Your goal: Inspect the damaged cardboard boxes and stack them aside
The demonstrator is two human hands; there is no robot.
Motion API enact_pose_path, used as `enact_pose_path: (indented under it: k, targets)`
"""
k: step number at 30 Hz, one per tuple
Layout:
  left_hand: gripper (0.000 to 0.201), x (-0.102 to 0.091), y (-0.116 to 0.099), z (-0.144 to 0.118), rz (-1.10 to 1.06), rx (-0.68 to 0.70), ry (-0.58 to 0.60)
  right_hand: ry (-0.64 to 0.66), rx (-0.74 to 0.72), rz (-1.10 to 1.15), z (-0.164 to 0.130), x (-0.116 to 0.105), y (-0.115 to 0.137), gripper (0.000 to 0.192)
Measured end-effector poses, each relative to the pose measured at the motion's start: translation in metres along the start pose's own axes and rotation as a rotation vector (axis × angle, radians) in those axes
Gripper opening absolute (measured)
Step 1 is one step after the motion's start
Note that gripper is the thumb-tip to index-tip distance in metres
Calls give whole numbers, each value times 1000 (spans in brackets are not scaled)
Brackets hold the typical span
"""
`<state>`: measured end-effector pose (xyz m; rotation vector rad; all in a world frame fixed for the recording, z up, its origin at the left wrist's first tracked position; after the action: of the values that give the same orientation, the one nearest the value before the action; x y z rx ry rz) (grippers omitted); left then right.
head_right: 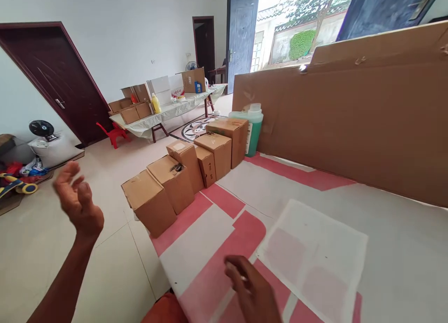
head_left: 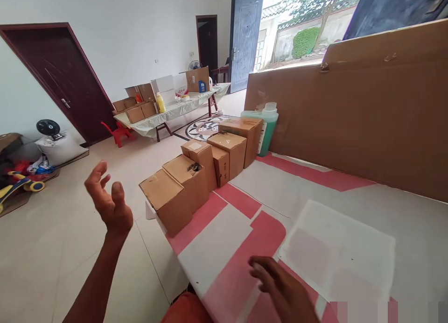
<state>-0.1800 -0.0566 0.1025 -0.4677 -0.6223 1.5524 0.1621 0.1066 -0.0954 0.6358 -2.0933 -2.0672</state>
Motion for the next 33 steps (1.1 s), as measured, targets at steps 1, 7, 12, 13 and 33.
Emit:
enact_pose_path:
  k: [1, 7, 12, 13, 33]
  targets:
    - [87, -3, 32, 7, 15, -212, 64, 75, -9, 14, -1, 29, 12, 47]
    - [112, 2, 162, -42, -35, -721, 448, 295, -53, 35, -13, 139, 56, 58]
    - [103, -10, 149, -112, -146, -801, 642, 306, -53, 18, -16, 167, 52, 92]
    - [101, -18, 139, -123, -156, -797, 659, 296, -56, 21, -19, 167, 49, 99]
    - [51, 1, -35, -233, -417, -403, 1286, -583, -127, -289, -128, -37, 41, 58]
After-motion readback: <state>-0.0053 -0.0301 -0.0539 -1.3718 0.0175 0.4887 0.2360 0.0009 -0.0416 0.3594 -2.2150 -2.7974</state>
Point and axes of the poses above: each hand's wrist, its own z-axis towards the middle knuckle, its own x-axis out of the palm, y = z × x, the point moved 3 cm from there along z, towards the middle knuckle, and after that the axes turned 9 degrees about -y, right-handed, at the moved point
